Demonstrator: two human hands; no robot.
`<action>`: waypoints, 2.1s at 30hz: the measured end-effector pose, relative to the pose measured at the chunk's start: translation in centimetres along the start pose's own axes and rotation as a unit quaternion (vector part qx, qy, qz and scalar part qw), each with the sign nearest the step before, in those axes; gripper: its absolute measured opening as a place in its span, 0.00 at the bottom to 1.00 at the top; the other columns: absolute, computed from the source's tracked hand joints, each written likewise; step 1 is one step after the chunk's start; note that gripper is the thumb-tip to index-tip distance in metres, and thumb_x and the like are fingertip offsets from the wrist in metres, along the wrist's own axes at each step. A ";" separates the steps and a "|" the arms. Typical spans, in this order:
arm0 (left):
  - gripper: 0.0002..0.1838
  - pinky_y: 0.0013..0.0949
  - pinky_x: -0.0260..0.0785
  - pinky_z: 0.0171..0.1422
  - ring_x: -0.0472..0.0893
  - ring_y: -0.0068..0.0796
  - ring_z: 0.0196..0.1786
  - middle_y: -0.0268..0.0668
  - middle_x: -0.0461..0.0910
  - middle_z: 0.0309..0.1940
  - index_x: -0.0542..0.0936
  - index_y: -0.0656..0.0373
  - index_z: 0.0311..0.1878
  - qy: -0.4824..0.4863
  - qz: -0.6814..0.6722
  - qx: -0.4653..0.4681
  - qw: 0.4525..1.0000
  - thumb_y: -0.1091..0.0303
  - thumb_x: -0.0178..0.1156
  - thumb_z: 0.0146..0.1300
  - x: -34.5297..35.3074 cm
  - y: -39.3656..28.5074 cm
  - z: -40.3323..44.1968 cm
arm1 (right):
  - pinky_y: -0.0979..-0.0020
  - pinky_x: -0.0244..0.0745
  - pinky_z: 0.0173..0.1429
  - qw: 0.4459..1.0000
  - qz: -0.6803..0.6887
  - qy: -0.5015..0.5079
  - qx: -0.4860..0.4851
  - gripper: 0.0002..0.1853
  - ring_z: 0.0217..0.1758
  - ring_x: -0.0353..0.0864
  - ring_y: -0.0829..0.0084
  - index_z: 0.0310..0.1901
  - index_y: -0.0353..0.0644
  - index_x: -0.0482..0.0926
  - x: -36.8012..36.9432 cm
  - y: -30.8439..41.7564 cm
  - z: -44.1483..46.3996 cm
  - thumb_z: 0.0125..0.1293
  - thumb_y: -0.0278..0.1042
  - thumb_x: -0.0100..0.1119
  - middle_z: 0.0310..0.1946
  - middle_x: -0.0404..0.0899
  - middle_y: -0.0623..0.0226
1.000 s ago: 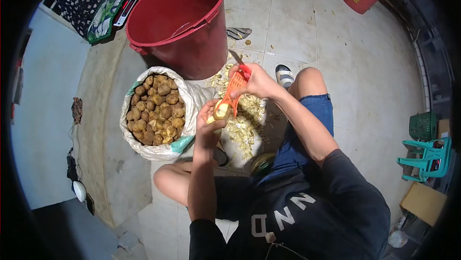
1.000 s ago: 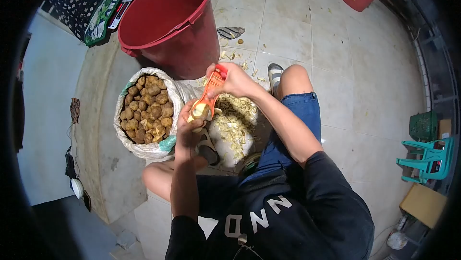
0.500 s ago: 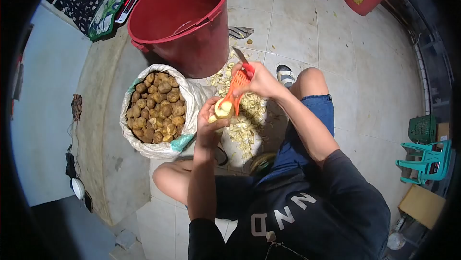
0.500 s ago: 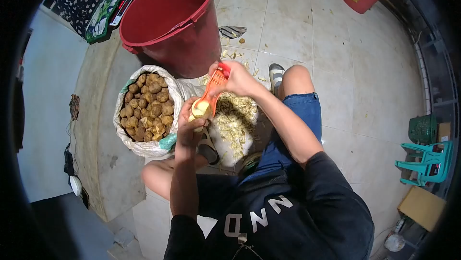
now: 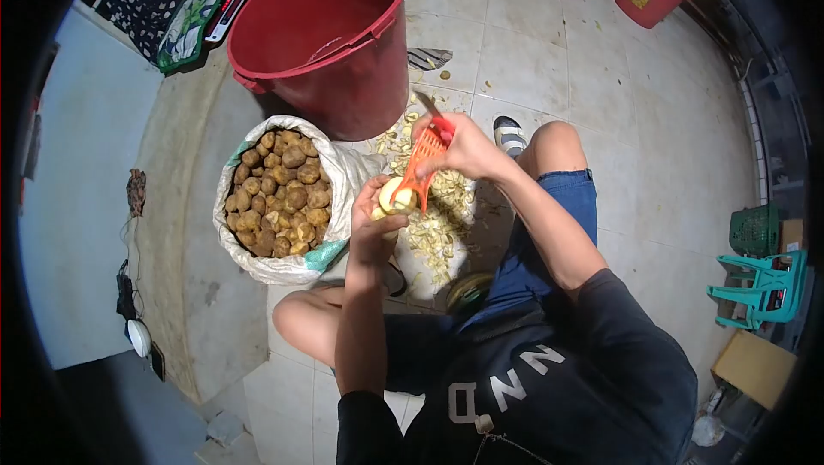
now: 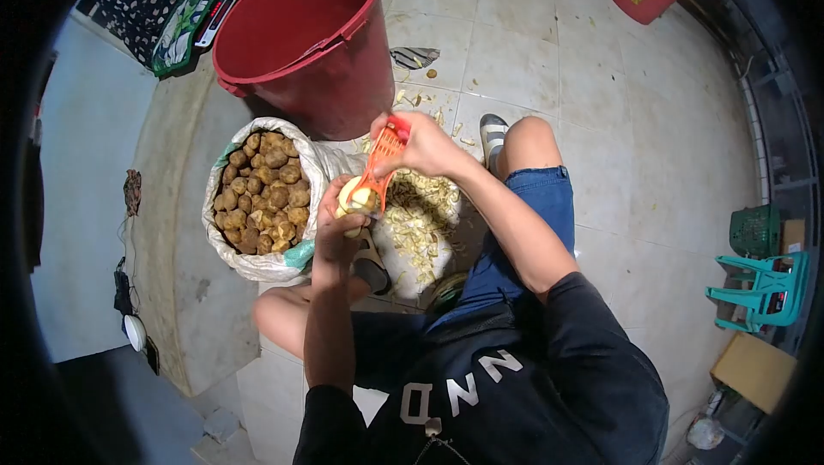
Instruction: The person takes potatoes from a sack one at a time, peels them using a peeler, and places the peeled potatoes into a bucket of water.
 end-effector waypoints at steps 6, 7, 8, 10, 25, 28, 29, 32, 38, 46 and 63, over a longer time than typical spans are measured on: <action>0.37 0.26 0.77 0.47 0.79 0.33 0.50 0.41 0.77 0.47 0.66 0.64 0.60 -0.020 -0.013 -0.016 1.000 0.81 0.68 0.43 0.3 -0.5 -0.6 | 0.78 0.73 0.40 0.998 0.048 -0.012 0.035 0.22 0.34 0.76 0.83 0.39 0.39 0.76 0.1 -0.3 -0.3 0.45 0.26 0.80 0.32 0.79 0.74; 0.37 0.26 0.77 0.47 0.79 0.33 0.50 0.41 0.77 0.47 0.66 0.64 0.60 -0.022 -0.014 -0.017 1.000 0.81 0.68 0.43 0.3 -0.3 -0.5 | 0.79 0.72 0.39 1.000 -0.011 -0.004 0.016 0.22 0.34 0.75 0.83 0.39 0.39 0.76 0.6 1.5 -0.3 0.45 0.26 0.80 0.30 0.78 0.76; 0.37 0.25 0.77 0.45 0.80 0.32 0.49 0.41 0.77 0.48 0.66 0.64 0.61 -0.024 0.002 -0.006 1.000 0.80 0.68 0.43 0.4 -0.3 -0.4 | 0.79 0.72 0.39 1.000 -0.010 -0.004 0.018 0.22 0.34 0.75 0.83 0.39 0.39 0.76 0.0 0.3 -0.2 0.45 0.26 0.80 0.30 0.78 0.76; 0.37 0.25 0.77 0.44 0.80 0.32 0.48 0.41 0.77 0.48 0.66 0.64 0.61 -0.025 0.021 0.009 0.999 0.80 0.68 0.43 0.4 -0.5 -0.5 | 0.76 0.71 0.45 0.980 0.068 -0.073 0.172 0.23 0.39 0.74 0.83 0.41 0.39 0.77 -1.8 -1.9 0.6 0.44 0.26 0.81 0.33 0.77 0.76; 0.36 0.23 0.75 0.42 0.80 0.28 0.46 0.42 0.78 0.49 0.67 0.67 0.62 -0.023 -0.027 -0.016 0.999 0.71 0.68 0.48 0.1 -0.4 -0.6 | 0.79 0.71 0.39 0.990 0.050 -0.063 0.114 0.23 0.33 0.74 0.84 0.41 0.38 0.76 -1.4 -1.6 -0.1 0.44 0.25 0.80 0.30 0.78 0.76; 0.38 0.23 0.76 0.43 0.80 0.29 0.47 0.43 0.77 0.51 0.66 0.68 0.64 -0.010 -0.007 0.001 1.000 0.68 0.68 0.49 0.9 -1.3 -1.0 | 0.76 0.76 0.41 0.991 0.040 -0.053 0.118 0.23 0.35 0.78 0.81 0.41 0.37 0.75 -1.3 -0.2 0.0 0.45 0.22 0.78 0.31 0.80 0.72; 0.40 0.24 0.76 0.43 0.80 0.29 0.48 0.43 0.77 0.51 0.65 0.69 0.64 -0.027 0.050 0.005 0.998 0.66 0.70 0.48 0.5 -1.5 -1.1 | 0.75 0.77 0.41 0.993 0.028 -0.054 0.099 0.22 0.35 0.79 0.81 0.42 0.36 0.75 -1.5 -0.1 0.0 0.46 0.20 0.77 0.31 0.80 0.71; 0.40 0.25 0.77 0.44 0.80 0.30 0.48 0.43 0.78 0.50 0.65 0.70 0.63 -0.001 -0.033 -0.003 0.999 0.68 0.70 0.47 1.2 -1.9 -1.3 | 0.75 0.78 0.42 0.980 0.111 -0.089 0.141 0.21 0.37 0.81 0.80 0.41 0.36 0.75 -2.0 -1.5 -0.1 0.47 0.18 0.76 0.32 0.81 0.69; 0.39 0.24 0.76 0.41 0.80 0.29 0.47 0.42 0.78 0.48 0.67 0.68 0.62 0.000 0.057 0.024 0.998 0.68 0.72 0.46 0.5 -1.0 -0.7 | 0.78 0.70 0.42 0.998 -0.049 -0.037 0.024 0.24 0.37 0.74 0.84 0.42 0.40 0.76 0.6 2.9 -0.6 0.44 0.28 0.81 0.32 0.77 0.77; 0.42 0.19 0.69 0.35 0.76 0.20 0.45 0.38 0.74 0.52 0.62 0.67 0.66 -0.004 0.031 0.015 0.999 0.63 0.72 0.51 1.4 -0.7 -0.8 | 0.79 0.71 0.39 0.999 0.011 -0.028 0.039 0.24 0.35 0.74 0.85 0.43 0.39 0.76 0.2 2.2 -0.4 0.45 0.27 0.80 0.32 0.78 0.76; 0.38 0.20 0.72 0.35 0.77 0.22 0.46 0.37 0.74 0.51 0.62 0.65 0.66 -0.013 0.022 0.007 1.000 0.66 0.69 0.55 1.8 -0.7 -0.8 | 0.75 0.75 0.45 0.993 0.030 -0.081 0.075 0.22 0.39 0.78 0.81 0.40 0.38 0.76 -1.4 -0.8 0.0 0.44 0.24 0.79 0.32 0.79 0.73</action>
Point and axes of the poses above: each hand's wrist, its own z-axis towards the middle knuckle, its own x-axis out of the palm, y = z × x, the point moved 1 cm from there along z, towards the middle knuckle
